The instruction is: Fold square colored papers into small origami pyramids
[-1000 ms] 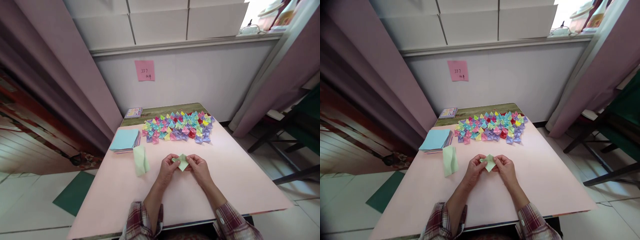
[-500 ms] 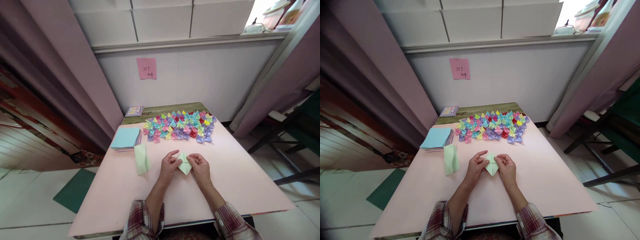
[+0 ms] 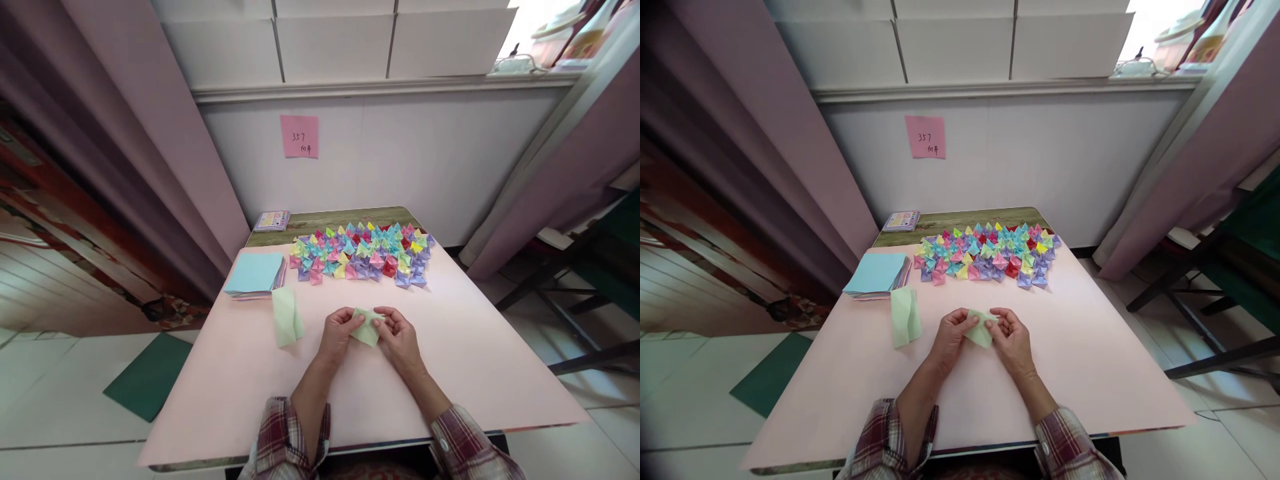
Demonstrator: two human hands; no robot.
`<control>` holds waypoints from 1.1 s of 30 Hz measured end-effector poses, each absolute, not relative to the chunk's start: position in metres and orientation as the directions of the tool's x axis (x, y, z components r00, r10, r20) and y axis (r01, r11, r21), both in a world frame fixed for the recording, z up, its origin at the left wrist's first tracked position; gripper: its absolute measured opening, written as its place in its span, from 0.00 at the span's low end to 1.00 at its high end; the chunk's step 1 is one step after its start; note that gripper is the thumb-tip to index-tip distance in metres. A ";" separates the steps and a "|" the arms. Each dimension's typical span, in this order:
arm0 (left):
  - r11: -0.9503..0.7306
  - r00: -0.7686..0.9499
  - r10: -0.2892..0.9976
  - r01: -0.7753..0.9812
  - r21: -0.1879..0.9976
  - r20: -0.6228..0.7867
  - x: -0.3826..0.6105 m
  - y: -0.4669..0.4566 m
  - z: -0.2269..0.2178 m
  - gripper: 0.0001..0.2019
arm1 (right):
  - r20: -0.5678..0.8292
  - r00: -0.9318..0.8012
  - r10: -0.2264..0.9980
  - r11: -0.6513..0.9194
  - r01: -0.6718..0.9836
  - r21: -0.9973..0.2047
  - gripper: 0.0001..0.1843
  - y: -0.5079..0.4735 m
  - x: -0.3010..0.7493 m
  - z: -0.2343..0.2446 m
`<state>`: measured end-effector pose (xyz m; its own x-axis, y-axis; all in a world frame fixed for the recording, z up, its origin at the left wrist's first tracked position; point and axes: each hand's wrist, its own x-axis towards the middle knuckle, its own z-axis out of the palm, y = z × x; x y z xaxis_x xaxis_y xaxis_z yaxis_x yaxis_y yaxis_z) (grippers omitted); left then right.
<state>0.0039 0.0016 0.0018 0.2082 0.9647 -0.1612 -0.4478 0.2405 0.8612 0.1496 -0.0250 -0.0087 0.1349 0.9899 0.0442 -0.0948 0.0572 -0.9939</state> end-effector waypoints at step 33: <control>0.073 0.247 0.969 -0.216 0.974 -0.018 0.008 -0.001 -0.003 0.14 | -0.030 0.131 0.991 -0.008 -0.168 -0.986 0.18 -0.021 0.154 -0.010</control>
